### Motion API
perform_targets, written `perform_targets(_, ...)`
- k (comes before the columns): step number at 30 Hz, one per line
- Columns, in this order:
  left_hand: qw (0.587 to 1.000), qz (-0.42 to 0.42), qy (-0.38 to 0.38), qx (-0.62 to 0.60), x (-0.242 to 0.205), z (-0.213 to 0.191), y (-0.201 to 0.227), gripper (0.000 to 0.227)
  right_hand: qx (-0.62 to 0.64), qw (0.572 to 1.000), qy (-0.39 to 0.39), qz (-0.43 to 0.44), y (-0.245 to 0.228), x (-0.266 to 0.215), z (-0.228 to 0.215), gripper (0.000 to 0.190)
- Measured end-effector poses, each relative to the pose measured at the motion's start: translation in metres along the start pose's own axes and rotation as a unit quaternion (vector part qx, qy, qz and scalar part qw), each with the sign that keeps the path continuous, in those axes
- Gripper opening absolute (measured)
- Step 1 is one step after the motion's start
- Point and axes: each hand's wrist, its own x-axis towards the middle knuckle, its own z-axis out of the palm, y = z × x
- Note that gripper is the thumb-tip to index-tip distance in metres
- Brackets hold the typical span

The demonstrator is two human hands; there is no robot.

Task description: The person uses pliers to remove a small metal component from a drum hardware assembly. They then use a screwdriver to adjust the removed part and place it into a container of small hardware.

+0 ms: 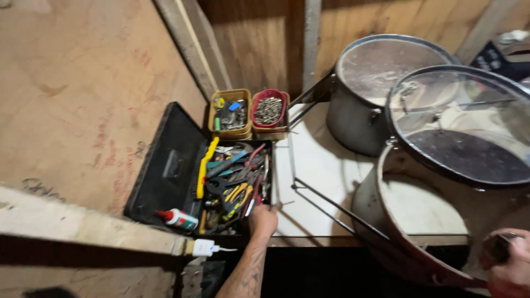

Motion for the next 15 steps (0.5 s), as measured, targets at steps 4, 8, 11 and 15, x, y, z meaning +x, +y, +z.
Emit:
perform_targets(4, 0.993, 0.043, 0.107, 0.032, 0.016, 0.015, -0.026, 0.022, -0.373, 0.899, 0.148, -0.177, -0.058, -0.057, 0.064, 0.022)
perform_targets(8, 0.989, 0.053, 0.101, 0.097, -0.004, -0.005, -0.011, 0.029, -0.367, 0.822, 0.18, -0.397, -0.065, -0.055, 0.072, 0.025)
perform_targets(11, 0.98, 0.054, 0.091, 0.171, -0.017, -0.017, 0.001, 0.042, -0.237, 0.952, 0.156, -0.117, -0.135, -0.068, 0.095, 0.02)
perform_targets(15, 0.965, 0.14, 0.167, 0.147, -0.038, -0.035, 0.022, 0.037, 0.406, 0.91, -0.003, 0.082, -0.174, -0.068, 0.104, 0.029)
